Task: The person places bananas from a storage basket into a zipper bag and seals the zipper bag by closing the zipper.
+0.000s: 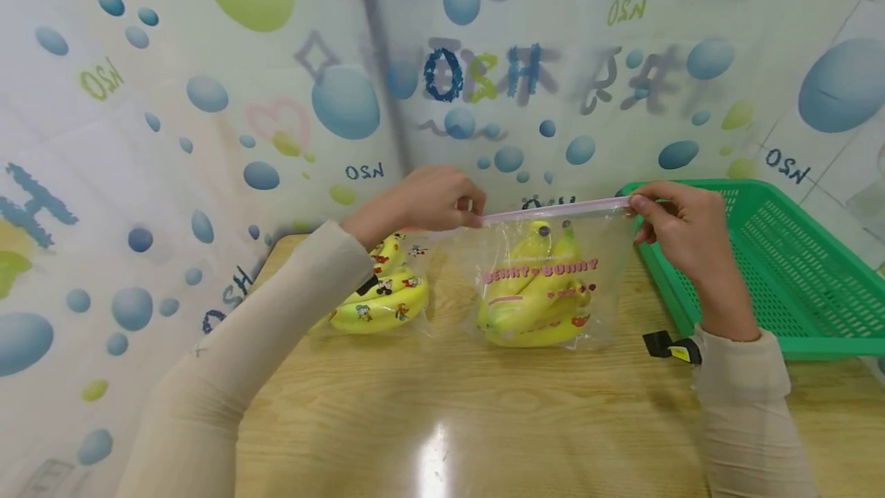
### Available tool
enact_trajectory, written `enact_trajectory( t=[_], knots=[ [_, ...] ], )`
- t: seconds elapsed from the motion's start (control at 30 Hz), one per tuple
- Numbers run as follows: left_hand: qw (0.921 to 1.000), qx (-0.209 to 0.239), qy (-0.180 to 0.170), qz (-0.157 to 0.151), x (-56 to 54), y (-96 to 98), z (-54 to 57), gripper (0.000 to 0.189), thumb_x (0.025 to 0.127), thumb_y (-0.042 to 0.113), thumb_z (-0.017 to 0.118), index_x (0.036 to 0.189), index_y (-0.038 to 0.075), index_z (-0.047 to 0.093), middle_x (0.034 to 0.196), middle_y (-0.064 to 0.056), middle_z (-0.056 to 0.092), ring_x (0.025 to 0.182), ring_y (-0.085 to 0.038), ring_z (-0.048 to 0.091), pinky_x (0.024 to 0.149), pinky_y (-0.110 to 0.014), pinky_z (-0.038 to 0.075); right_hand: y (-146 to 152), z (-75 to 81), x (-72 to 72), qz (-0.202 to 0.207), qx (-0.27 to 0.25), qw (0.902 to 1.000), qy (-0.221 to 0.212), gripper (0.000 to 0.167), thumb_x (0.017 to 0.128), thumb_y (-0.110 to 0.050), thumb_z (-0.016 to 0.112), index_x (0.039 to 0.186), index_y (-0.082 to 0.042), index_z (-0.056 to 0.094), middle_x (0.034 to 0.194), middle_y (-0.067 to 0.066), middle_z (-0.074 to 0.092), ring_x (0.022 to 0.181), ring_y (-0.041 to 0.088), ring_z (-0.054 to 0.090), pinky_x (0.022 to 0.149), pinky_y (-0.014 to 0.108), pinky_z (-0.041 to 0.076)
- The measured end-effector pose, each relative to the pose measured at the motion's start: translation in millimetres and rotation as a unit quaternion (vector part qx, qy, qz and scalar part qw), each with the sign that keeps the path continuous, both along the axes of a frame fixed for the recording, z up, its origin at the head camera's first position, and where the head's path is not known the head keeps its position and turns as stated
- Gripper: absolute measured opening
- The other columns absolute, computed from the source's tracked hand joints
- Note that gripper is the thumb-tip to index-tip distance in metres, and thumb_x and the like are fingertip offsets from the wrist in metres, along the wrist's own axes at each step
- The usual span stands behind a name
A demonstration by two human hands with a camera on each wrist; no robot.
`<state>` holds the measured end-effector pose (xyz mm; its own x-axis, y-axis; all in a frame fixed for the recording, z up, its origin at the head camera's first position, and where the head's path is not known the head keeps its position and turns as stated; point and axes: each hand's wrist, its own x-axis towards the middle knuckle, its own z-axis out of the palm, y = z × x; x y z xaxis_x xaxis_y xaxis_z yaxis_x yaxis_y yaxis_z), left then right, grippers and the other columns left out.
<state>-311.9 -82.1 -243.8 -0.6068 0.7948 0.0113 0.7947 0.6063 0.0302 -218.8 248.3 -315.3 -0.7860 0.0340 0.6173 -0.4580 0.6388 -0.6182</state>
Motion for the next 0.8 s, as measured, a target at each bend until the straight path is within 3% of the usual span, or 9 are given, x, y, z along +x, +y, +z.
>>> enact_trajectory(
  t=[0.1, 0.3, 0.53, 0.8],
  knots=[
    [1.0000, 0.005, -0.001, 0.002, -1.6, -3.2, -2.0, 0.016, 0.097, 0.037, 0.069, 0.094, 0.024, 0.077, 0.085, 0.006, 0.072, 0.075, -0.015, 0.059, 0.063, -0.029, 0.044, 1, -0.3, -0.3, -0.005, 0.002, 1.0000, -0.002, 0.016, 0.100, -0.007, 0.064, 0.104, 0.002, 0.077, 0.076, -0.027, 0.063, 0.050, -0.005, 0.058, 0.052, 0.014, 0.049],
    [0.9998, 0.012, -0.010, 0.008, -2.6, -8.3, -3.0, 0.015, 0.097, 0.036, 0.070, 0.095, 0.023, 0.077, 0.090, 0.005, 0.075, 0.079, -0.015, 0.064, 0.066, -0.031, 0.049, 3, -0.7, 0.2, -0.008, 0.008, 0.9999, -0.005, 0.017, 0.101, -0.006, 0.063, 0.106, 0.003, 0.076, 0.081, 0.000, 0.072, 0.050, -0.004, 0.058, 0.053, 0.014, 0.049],
    [0.9995, 0.014, -0.023, 0.014, -2.9, -14.6, -3.4, 0.016, 0.098, 0.036, 0.069, 0.094, 0.023, 0.076, 0.088, 0.006, 0.074, 0.080, -0.015, 0.064, 0.067, -0.032, 0.050, 5, 0.1, 0.5, -0.001, 0.003, 1.0000, -0.009, 0.018, 0.101, -0.007, 0.062, 0.106, 0.004, 0.075, 0.078, -0.026, 0.062, 0.050, -0.004, 0.058, 0.053, 0.014, 0.049],
    [0.9993, 0.016, -0.032, 0.012, -6.7, -23.2, -4.9, 0.015, 0.097, 0.034, 0.069, 0.093, 0.023, 0.077, 0.089, 0.005, 0.075, 0.082, -0.015, 0.065, 0.074, -0.033, 0.052, 6, -0.3, 0.0, -0.005, 0.002, 0.9998, -0.018, 0.019, 0.102, -0.008, 0.062, 0.107, 0.004, 0.075, 0.077, -0.027, 0.061, 0.050, -0.003, 0.058, 0.052, 0.015, 0.050]
  ],
)
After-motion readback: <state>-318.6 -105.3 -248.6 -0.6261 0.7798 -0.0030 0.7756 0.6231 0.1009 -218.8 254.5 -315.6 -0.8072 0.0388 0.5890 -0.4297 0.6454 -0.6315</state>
